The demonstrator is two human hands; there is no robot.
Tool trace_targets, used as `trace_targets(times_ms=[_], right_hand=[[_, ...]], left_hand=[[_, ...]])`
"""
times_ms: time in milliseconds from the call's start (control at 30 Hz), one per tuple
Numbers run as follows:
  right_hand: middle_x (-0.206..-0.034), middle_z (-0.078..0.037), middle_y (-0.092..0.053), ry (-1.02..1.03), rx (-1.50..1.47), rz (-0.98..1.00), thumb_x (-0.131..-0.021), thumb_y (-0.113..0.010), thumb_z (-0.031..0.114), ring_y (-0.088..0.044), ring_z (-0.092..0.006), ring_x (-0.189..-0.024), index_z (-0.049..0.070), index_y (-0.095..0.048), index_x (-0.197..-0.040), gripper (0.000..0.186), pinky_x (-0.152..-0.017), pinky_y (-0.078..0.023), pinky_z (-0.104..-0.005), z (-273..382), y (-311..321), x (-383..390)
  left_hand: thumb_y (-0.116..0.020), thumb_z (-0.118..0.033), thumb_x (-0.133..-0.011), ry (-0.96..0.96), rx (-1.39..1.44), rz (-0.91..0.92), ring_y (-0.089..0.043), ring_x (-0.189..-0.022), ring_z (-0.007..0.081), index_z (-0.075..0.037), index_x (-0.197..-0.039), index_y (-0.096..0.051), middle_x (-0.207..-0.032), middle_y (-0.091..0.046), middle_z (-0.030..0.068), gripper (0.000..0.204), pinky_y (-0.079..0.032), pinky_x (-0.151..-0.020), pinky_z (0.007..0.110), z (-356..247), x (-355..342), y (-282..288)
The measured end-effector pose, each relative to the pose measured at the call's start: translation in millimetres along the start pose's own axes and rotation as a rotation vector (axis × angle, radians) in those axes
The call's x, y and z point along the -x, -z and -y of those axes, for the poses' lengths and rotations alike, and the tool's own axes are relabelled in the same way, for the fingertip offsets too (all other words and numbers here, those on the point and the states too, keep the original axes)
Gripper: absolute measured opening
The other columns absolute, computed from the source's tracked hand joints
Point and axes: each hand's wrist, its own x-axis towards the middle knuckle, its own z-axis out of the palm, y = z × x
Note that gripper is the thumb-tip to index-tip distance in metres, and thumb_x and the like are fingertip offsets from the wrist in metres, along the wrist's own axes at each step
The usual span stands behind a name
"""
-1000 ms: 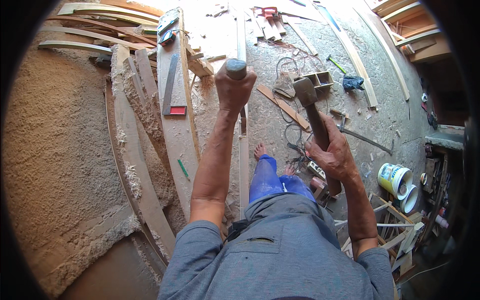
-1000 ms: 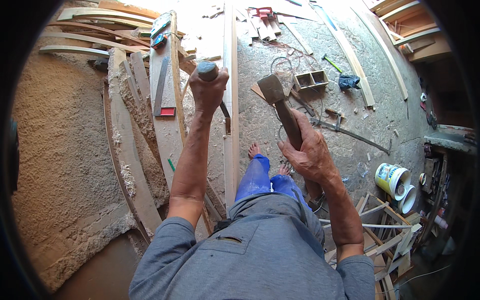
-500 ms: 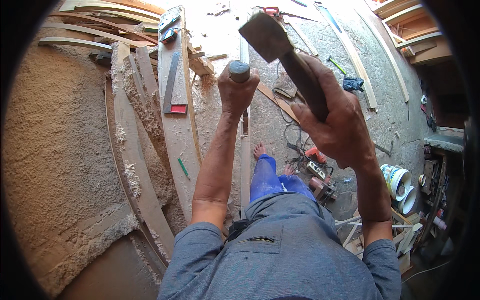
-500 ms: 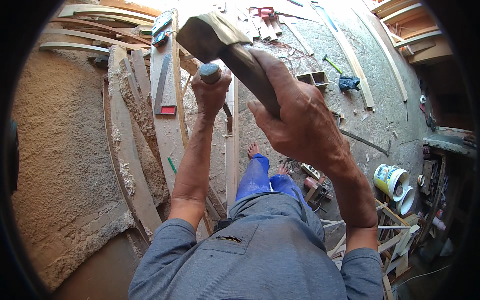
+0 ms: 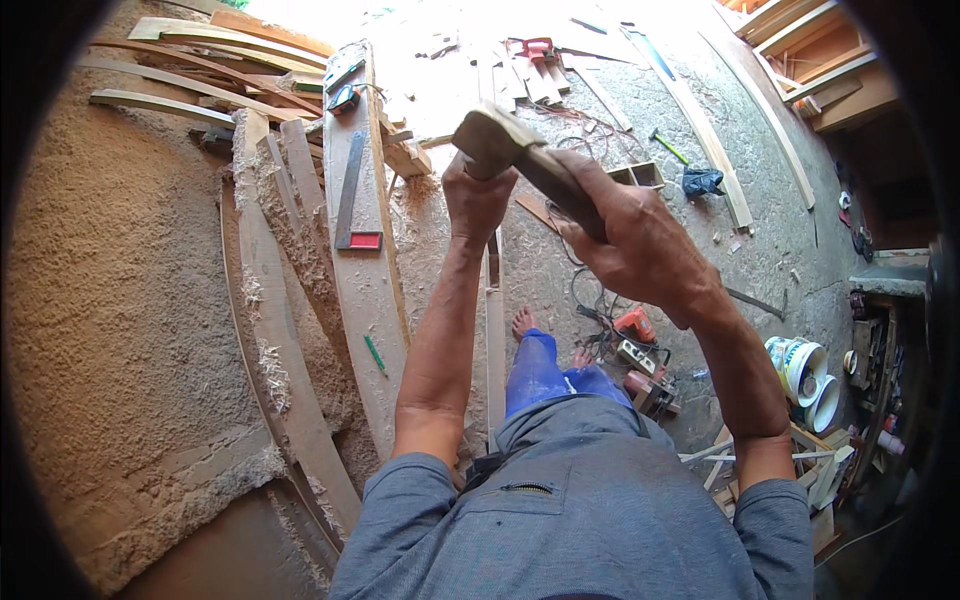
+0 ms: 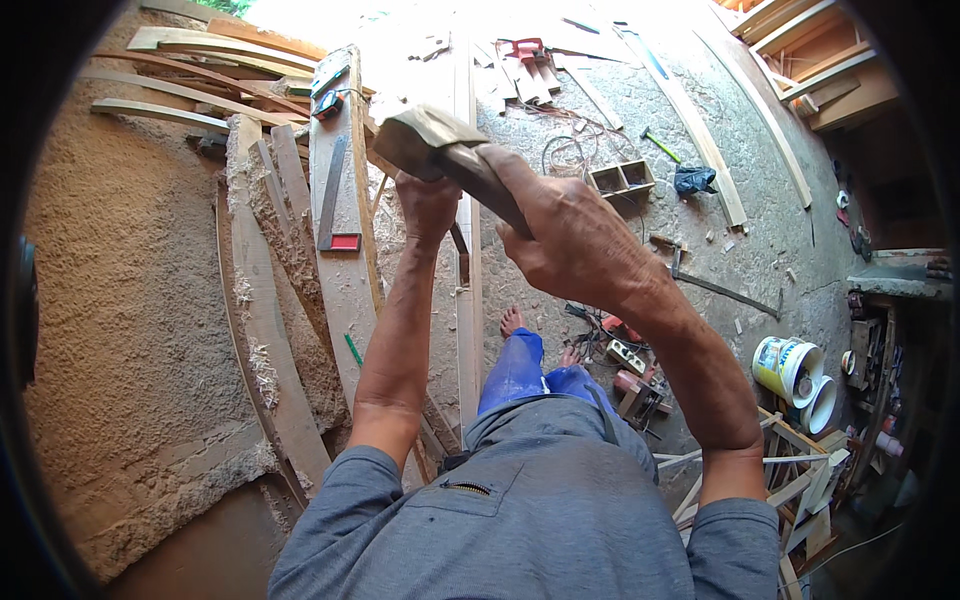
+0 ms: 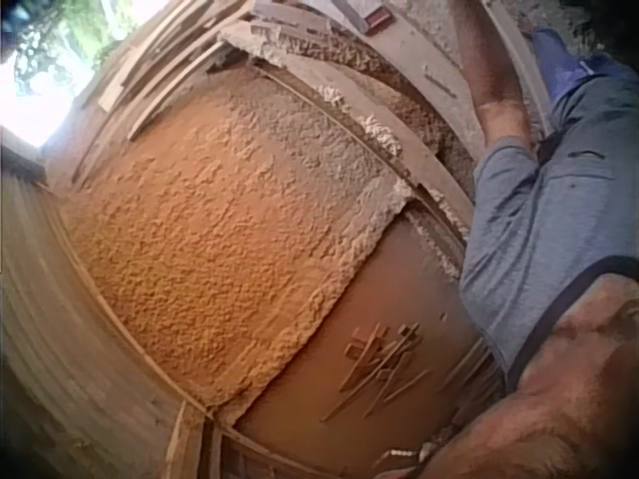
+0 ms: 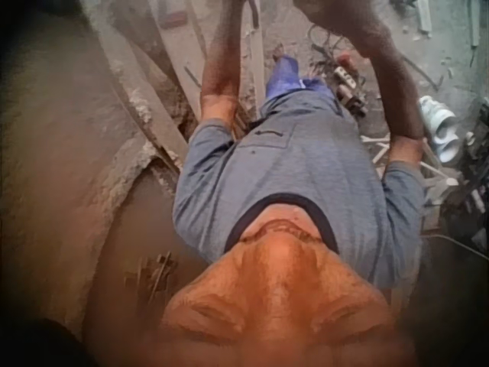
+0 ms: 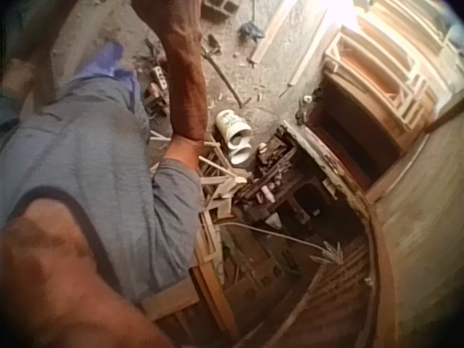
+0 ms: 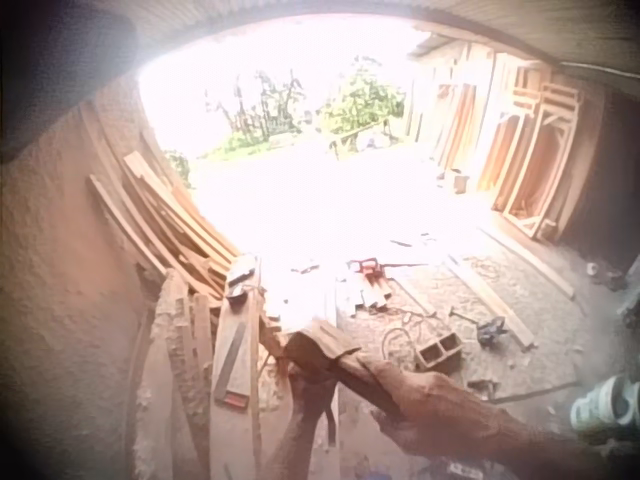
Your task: The person uses a chisel and mallet to carve a groove along a long wooden plank. They repeatedly position the chisel and strike it with the mallet to remove wood shavings.
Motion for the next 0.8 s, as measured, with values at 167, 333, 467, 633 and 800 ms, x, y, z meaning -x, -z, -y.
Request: trace_targets(times_ms=[167, 333, 467, 633, 800], right_hand=[[-0.087, -0.013, -0.072, 0.185, 0.083, -0.38, -0.094, -0.07, 0.009, -0.073, -0.0235, -0.071, 0.004, -0.058, -0.128, 0.036, -0.063, -0.058, -0.0427, 46, 73, -39], [-0.083, -0.017, -0.071, 0.01, 0.169, -0.244, -0.093, -0.062, 0.005, -0.075, -0.0347, -0.076, 0.002, -0.051, -0.124, 0.033, -0.065, -0.058, -0.0534, 27, 41, -43], [-0.089, -0.025, -0.071, -0.137, 0.239, 0.307, -0.089, -0.06, 0.001, -0.074, -0.042, -0.088, 0.001, -0.043, -0.129, 0.044, -0.071, -0.058, -0.0546, -10, -13, -21], [-0.093, -0.026, -0.071, -0.161, 0.165, 0.281, -0.088, -0.061, 0.001, -0.073, -0.0438, -0.093, 0.001, -0.043, -0.131, 0.046, -0.075, -0.058, -0.0539, -12, -22, 2], [-0.094, -0.03, -0.07, -0.185, 0.104, 0.188, -0.088, -0.063, 0.003, -0.071, -0.0473, -0.09, 0.002, -0.038, -0.143, 0.06, -0.076, -0.055, -0.0571, -20, -32, -13]], left_hand=[[-0.08, -0.012, -0.079, 0.132, -0.025, -0.06, -0.065, -0.066, 0.0133, -0.001, -0.084, -0.063, -0.074, -0.067, 0.0051, 0.021, -0.054, -0.062, 0.033, 9, -1, 11], [-0.081, -0.012, -0.081, 0.153, -0.063, 0.027, -0.07, -0.072, 0.0156, -0.001, -0.088, -0.066, -0.082, -0.072, 0.0064, 0.02, -0.057, -0.067, 0.032, 0, 0, -1], [-0.086, -0.01, -0.079, -0.287, -0.203, 0.014, -0.073, -0.097, 0.0237, -0.004, -0.108, -0.073, -0.103, -0.076, 0.0071, 0.032, -0.056, -0.087, 0.033, 17, 18, 13], [-0.087, -0.007, -0.081, 0.162, 0.351, 0.142, -0.067, -0.107, 0.0163, -0.006, -0.118, -0.069, -0.116, -0.07, 0.0039, 0.041, -0.056, -0.092, 0.033, -1, 31, 12], [-0.078, -0.012, -0.09, 0.021, 0.359, 0.031, -0.063, -0.071, 0.0071, -0.005, -0.105, -0.07, -0.084, -0.067, -0.0033, 0.018, -0.049, -0.058, 0.025, -2, -5, -6]])
